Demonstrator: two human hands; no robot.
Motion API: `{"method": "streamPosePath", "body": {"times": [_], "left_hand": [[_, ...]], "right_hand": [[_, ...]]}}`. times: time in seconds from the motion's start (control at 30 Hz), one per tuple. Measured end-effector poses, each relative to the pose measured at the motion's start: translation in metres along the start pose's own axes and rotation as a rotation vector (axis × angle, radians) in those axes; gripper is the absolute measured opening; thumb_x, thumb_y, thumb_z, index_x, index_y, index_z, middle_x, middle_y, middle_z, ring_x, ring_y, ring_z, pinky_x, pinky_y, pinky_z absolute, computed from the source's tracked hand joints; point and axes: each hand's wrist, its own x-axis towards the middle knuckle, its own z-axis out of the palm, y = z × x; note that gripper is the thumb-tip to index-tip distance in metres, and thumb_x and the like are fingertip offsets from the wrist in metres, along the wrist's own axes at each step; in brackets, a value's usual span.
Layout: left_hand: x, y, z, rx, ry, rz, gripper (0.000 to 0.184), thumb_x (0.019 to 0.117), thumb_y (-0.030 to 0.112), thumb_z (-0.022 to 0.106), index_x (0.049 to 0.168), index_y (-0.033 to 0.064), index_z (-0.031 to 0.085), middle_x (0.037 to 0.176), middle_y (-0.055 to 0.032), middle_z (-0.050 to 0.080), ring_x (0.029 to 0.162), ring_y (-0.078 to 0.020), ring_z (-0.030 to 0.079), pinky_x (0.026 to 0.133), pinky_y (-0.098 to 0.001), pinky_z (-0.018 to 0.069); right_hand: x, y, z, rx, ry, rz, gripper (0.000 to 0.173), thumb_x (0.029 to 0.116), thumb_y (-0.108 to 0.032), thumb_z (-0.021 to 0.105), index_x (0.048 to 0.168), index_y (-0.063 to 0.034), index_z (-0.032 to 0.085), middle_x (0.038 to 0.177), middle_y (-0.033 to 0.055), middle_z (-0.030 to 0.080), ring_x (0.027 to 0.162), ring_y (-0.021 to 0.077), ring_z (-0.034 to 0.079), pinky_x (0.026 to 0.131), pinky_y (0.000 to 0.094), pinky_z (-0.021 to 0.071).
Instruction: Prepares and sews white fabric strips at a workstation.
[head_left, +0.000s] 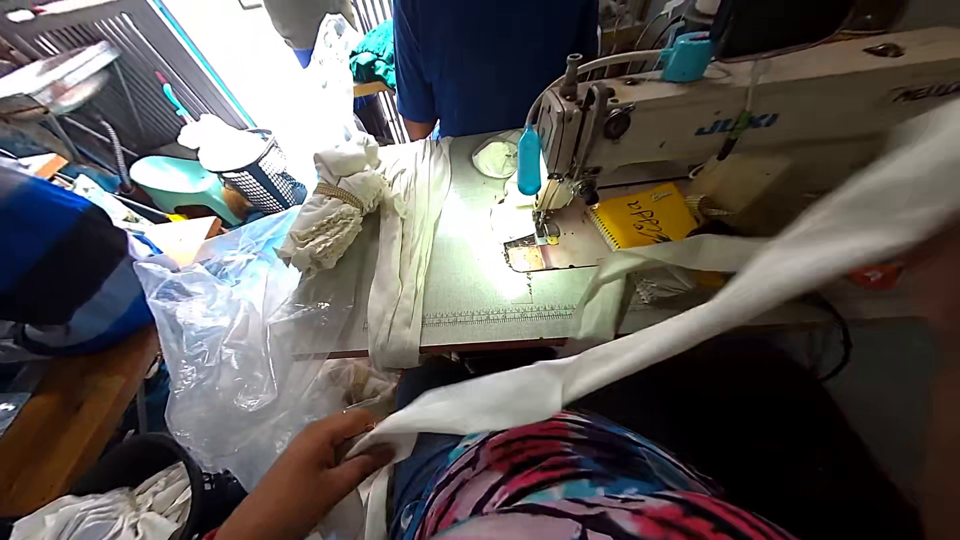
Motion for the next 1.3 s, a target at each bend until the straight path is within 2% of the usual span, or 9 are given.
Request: {"method": "streamPosePath", "body": {"times": [0.1,0.2,0.27,0.5,0.63,0.8,1.07,1.23,1.3], "left_hand": [[0.017,0.041,0.004,0.162,-0.072,0.230,0.020,0.0903,0.031,0.071,0.096,0.0124,0.073,0.087,0.0025,0.071,0.082,-0.0046,0.067,0.074,-0.0260,0.0571],[0.053,0.084,0.030,0.198,-0.126,0.471,0.016,0.0891,0.025,0.072,0.096,0.0100,0.072,0.086,-0.0028,0.071,0.080,-0.0128,0.069,0.071,-0.0317,0.0581],[0.072,0.098,0.037,0.058,-0.180,0.469,0.018,0.0909,0.022,0.072,0.100,0.0069,0.071,0.092,-0.0023,0.072,0.084,-0.0065,0.067,0.075,-0.0248,0.0568],[0.071,0.032,0.000,-0.298,-0.451,0.091,0.010,0.0940,0.022,0.073,0.094,0.0123,0.071,0.079,0.0122,0.065,0.070,0.0080,0.058,0.065,-0.0118,0.0492],[0.050,-0.017,0.017,-0.500,-0.407,0.054,0.010,0.0994,0.021,0.065,0.100,0.0123,0.070,0.099,0.0088,0.066,0.091,0.0025,0.062,0.083,-0.0180,0.0532],[0.048,-0.023,0.048,-0.781,-0.161,-0.088,0.009,0.1017,0.022,0.061,0.109,0.0170,0.062,0.089,0.0100,0.067,0.078,0.0002,0.065,0.072,-0.0200,0.0558],[0.023,-0.046,0.025,-0.434,-0.548,-0.245,0.011,0.0890,0.021,0.076,0.094,0.0106,0.073,0.092,0.0082,0.067,0.084,0.0014,0.063,0.077,-0.0208,0.0545],[0.009,-0.036,0.002,-0.108,0.015,-0.325,0.020,0.0932,0.019,0.071,0.110,0.0074,0.070,0.094,0.0018,0.073,0.086,-0.0049,0.069,0.083,-0.0301,0.0589],[0.014,-0.007,0.005,0.135,0.045,-0.191,0.023,0.0933,0.021,0.072,0.107,0.0031,0.073,0.091,-0.0071,0.074,0.084,-0.0167,0.071,0.081,-0.0439,0.0583]], "right_hand": [[-0.040,-0.063,0.073,-0.212,-0.607,-0.466,0.056,0.0854,-0.023,0.078,0.135,-0.0024,0.062,0.125,0.0209,0.068,0.114,0.0411,0.066,0.094,0.0633,0.0530],[-0.076,-0.116,0.132,0.065,-0.800,-0.657,0.077,0.0896,-0.032,0.072,0.155,-0.0040,0.042,0.151,0.0145,0.054,0.141,0.0283,0.050,0.116,0.0476,0.0409],[-0.087,-0.129,0.158,0.380,-0.868,-0.599,0.062,0.0935,-0.023,0.070,0.146,0.0006,0.048,0.130,0.0119,0.067,0.121,0.0148,0.064,0.104,0.0335,0.0519],[-0.044,-0.061,0.108,0.640,-0.304,-0.199,0.021,0.0999,-0.024,0.058,0.113,-0.0337,0.072,0.096,-0.0180,0.070,0.071,-0.0067,0.061,0.061,0.0132,0.0529],[-0.042,-0.031,0.082,0.587,-0.040,-0.004,0.023,0.1048,-0.016,0.048,0.111,-0.0258,0.068,0.084,-0.0148,0.069,0.060,-0.0034,0.060,0.056,0.0146,0.0528],[-0.043,0.000,0.081,0.293,-0.012,0.113,0.014,0.1015,-0.018,0.056,0.110,-0.0131,0.066,0.080,-0.0109,0.063,0.057,-0.0051,0.054,0.054,0.0133,0.0481],[-0.037,0.039,0.053,-0.022,0.220,0.231,0.036,0.1065,-0.029,0.054,0.124,0.0024,0.058,0.097,0.0081,0.058,0.070,0.0027,0.054,0.065,0.0264,0.0533],[-0.035,0.058,0.030,-0.468,-0.260,0.154,0.036,0.0995,-0.023,0.064,0.124,0.0034,0.065,0.115,0.0400,0.062,0.105,0.0607,0.060,0.086,0.0821,0.0417],[-0.040,0.023,0.050,-0.483,-0.488,-0.040,0.050,0.0897,-0.022,0.080,0.132,0.0002,0.065,0.126,0.0392,0.059,0.115,0.0641,0.055,0.092,0.0835,0.0398]]}}
